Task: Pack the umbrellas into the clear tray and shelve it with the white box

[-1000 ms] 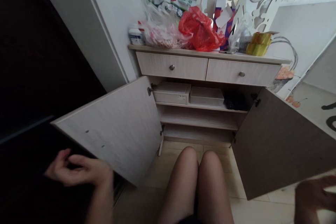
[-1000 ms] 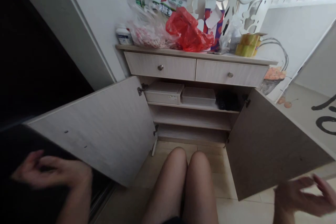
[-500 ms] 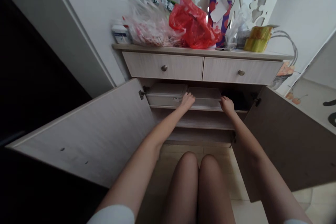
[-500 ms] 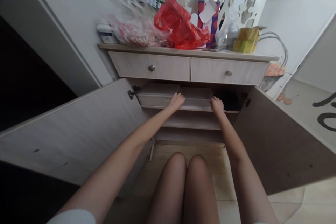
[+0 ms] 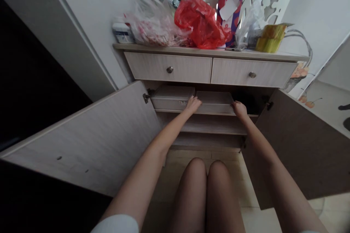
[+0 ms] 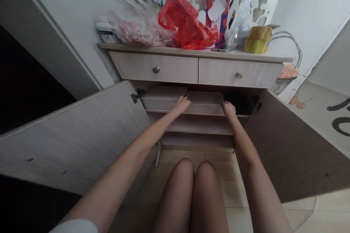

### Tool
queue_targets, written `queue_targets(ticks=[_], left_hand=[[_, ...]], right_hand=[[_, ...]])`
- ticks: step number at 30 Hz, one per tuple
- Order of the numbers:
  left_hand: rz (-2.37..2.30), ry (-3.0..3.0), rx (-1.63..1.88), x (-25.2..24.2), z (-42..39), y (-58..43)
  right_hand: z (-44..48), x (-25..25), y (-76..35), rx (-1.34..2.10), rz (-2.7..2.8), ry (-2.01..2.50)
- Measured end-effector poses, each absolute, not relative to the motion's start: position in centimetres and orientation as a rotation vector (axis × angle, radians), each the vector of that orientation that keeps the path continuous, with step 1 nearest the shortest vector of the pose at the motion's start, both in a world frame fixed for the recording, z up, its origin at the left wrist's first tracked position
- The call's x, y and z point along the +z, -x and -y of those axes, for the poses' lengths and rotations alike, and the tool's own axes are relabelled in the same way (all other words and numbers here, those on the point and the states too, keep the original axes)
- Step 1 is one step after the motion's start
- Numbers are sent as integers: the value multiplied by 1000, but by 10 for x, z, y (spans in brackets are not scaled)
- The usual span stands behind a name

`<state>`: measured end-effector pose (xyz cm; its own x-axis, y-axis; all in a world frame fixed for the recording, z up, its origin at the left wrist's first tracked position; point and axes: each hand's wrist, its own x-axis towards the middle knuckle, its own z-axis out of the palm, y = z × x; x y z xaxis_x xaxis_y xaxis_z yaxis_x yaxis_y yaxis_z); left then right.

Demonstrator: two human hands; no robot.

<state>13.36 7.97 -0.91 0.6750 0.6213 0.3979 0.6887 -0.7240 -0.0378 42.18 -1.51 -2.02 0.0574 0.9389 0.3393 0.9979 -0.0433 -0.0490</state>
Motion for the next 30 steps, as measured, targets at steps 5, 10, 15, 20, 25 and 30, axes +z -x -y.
queue_targets(ticks=[5, 10, 15, 20, 25, 30], left_hand=[[1020, 2712, -492, 1, -27, -113], [896, 2767, -715, -13, 62, -72], [842, 2724, -894, -59, 155, -30], [860, 2675, -869, -99, 212, -13], [964, 2701, -914, -125, 231, -10], [1240, 2767, -1213, -144, 230, -15]], right_hand=[[70, -22, -427, -357, 1956, 1885], [159, -36, -417, -336, 1980, 1637], [257, -69, -388, -262, 2028, 1518], [303, -108, -367, -220, 2047, 1526], [311, -132, -361, -225, 2060, 1520], [312, -137, -359, -265, 2116, 1617]])
